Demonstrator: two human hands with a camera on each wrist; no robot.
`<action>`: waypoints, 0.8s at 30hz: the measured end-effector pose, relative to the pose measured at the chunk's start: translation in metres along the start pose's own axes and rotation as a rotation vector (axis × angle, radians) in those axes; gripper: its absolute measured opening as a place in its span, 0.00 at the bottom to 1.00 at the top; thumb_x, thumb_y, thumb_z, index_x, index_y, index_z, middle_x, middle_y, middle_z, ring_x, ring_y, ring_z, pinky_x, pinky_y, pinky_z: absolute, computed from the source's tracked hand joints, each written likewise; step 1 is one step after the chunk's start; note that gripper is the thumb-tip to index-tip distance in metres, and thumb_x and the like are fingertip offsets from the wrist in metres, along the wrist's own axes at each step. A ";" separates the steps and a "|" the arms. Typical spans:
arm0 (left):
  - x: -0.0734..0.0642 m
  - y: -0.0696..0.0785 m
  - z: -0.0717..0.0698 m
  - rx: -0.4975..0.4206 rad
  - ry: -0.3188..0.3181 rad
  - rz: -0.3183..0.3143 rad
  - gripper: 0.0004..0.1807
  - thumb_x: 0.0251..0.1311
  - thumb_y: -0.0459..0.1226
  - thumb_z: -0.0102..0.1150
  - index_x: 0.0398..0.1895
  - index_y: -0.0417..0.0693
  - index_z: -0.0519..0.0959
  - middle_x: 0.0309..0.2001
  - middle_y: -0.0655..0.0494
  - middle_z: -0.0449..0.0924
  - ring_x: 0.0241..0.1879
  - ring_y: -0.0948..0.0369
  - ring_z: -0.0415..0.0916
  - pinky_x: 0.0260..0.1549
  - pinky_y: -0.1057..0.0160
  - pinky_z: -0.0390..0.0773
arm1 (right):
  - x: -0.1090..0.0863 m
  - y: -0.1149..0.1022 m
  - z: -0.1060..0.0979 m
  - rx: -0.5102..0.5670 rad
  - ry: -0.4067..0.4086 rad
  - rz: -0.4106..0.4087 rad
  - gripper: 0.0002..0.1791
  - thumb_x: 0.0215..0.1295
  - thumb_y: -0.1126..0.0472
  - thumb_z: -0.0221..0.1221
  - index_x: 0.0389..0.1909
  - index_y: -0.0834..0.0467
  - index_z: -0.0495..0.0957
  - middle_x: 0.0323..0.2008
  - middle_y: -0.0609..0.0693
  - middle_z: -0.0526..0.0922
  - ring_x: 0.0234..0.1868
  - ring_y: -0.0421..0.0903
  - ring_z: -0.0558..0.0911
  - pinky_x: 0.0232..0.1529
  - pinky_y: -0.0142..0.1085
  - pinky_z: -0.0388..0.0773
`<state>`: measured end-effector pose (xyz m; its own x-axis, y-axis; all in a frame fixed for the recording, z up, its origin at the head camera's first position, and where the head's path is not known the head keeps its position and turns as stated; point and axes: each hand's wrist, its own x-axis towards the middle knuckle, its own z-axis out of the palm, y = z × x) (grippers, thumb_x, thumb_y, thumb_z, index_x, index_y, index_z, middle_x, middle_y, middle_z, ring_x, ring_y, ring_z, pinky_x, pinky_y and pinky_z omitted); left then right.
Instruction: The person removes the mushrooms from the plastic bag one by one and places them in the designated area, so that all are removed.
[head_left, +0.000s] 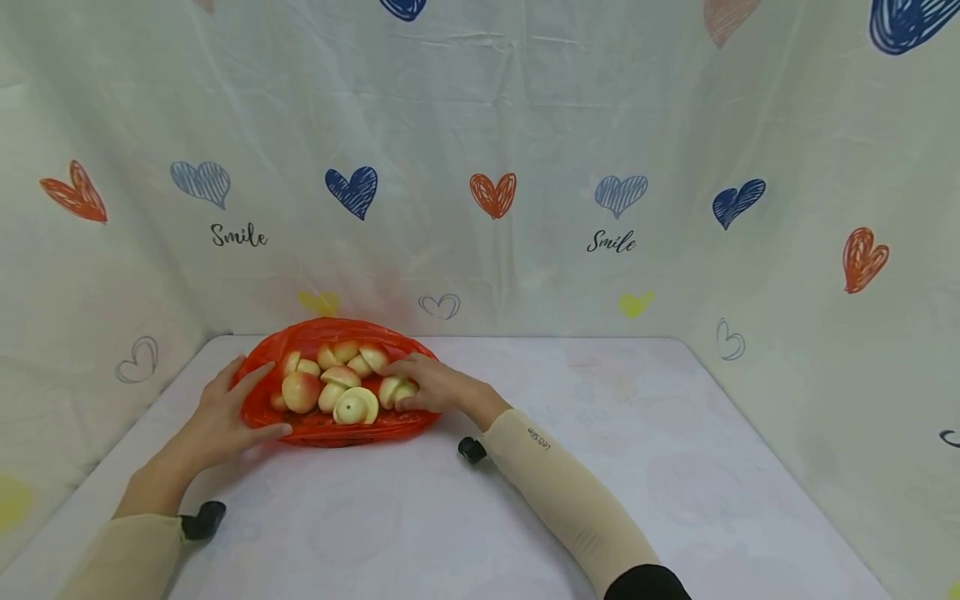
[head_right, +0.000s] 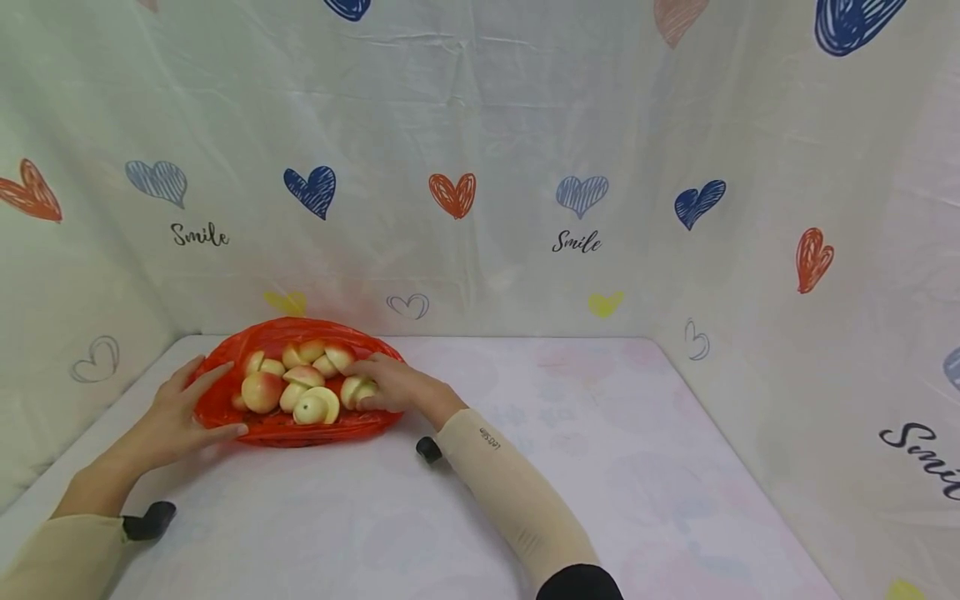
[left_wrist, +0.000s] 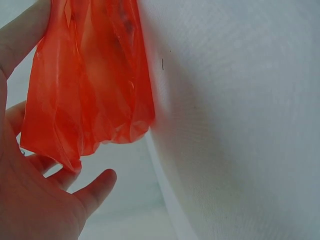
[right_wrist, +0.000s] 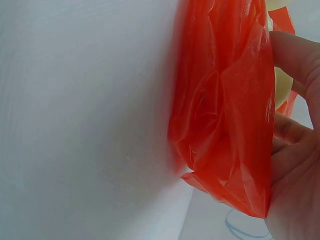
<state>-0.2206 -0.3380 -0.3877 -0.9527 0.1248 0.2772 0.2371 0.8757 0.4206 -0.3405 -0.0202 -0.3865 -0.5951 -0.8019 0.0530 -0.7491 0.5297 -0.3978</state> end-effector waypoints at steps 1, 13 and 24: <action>0.000 0.000 0.000 0.002 0.002 0.002 0.53 0.44 0.50 0.74 0.70 0.40 0.56 0.69 0.26 0.38 0.64 0.26 0.41 0.47 0.21 0.55 | 0.000 0.000 0.000 0.009 0.001 0.001 0.32 0.64 0.53 0.62 0.69 0.47 0.65 0.66 0.44 0.65 0.64 0.39 0.63 0.65 0.32 0.62; -0.001 0.000 -0.002 0.000 -0.031 -0.018 0.56 0.45 0.55 0.71 0.72 0.40 0.54 0.71 0.28 0.35 0.65 0.27 0.39 0.48 0.21 0.56 | 0.000 0.003 0.003 0.061 0.017 0.017 0.31 0.63 0.54 0.62 0.68 0.46 0.66 0.62 0.47 0.66 0.58 0.39 0.66 0.60 0.31 0.66; -0.002 -0.002 0.000 -0.003 -0.009 0.007 0.54 0.45 0.53 0.72 0.71 0.40 0.55 0.70 0.27 0.37 0.64 0.27 0.40 0.47 0.21 0.55 | -0.001 0.000 0.002 0.143 0.109 0.009 0.30 0.61 0.52 0.65 0.64 0.48 0.68 0.59 0.44 0.69 0.57 0.39 0.66 0.58 0.33 0.68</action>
<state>-0.2188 -0.3403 -0.3890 -0.9526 0.1352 0.2724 0.2445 0.8734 0.4213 -0.3394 -0.0201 -0.3880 -0.6358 -0.7581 0.1448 -0.6990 0.4861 -0.5246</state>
